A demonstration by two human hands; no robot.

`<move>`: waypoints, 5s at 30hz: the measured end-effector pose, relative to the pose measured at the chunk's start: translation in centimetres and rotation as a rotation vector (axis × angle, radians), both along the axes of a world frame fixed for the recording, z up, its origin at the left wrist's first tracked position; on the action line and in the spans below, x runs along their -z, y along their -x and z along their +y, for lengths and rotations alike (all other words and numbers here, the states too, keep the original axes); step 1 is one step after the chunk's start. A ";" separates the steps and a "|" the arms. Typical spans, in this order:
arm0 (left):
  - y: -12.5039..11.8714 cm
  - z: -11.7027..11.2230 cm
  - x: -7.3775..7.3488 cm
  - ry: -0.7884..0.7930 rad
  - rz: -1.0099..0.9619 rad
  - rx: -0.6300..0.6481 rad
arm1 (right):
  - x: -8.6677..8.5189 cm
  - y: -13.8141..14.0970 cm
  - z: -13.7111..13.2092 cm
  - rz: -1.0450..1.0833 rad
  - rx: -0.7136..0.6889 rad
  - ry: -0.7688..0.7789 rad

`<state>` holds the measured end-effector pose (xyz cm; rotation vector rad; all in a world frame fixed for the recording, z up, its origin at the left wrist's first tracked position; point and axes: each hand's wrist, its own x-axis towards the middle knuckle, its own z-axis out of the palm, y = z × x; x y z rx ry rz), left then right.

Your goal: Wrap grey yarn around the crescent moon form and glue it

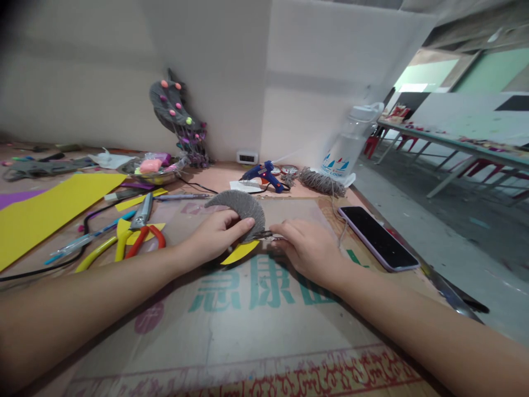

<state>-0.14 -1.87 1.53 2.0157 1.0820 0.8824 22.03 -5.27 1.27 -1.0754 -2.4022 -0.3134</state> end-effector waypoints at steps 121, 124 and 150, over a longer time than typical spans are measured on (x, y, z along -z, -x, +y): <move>0.0 0.1 0.1 0.028 -0.003 0.033 | 0.2 -0.2 0.1 -0.095 -0.067 -0.124; 0.0 0.3 0.3 0.010 -0.020 0.036 | 0.3 -0.2 0.3 -0.092 -0.075 -0.131; 0.0 0.1 -0.1 0.070 0.000 0.017 | 0.1 -0.2 0.1 -0.034 -0.036 -0.005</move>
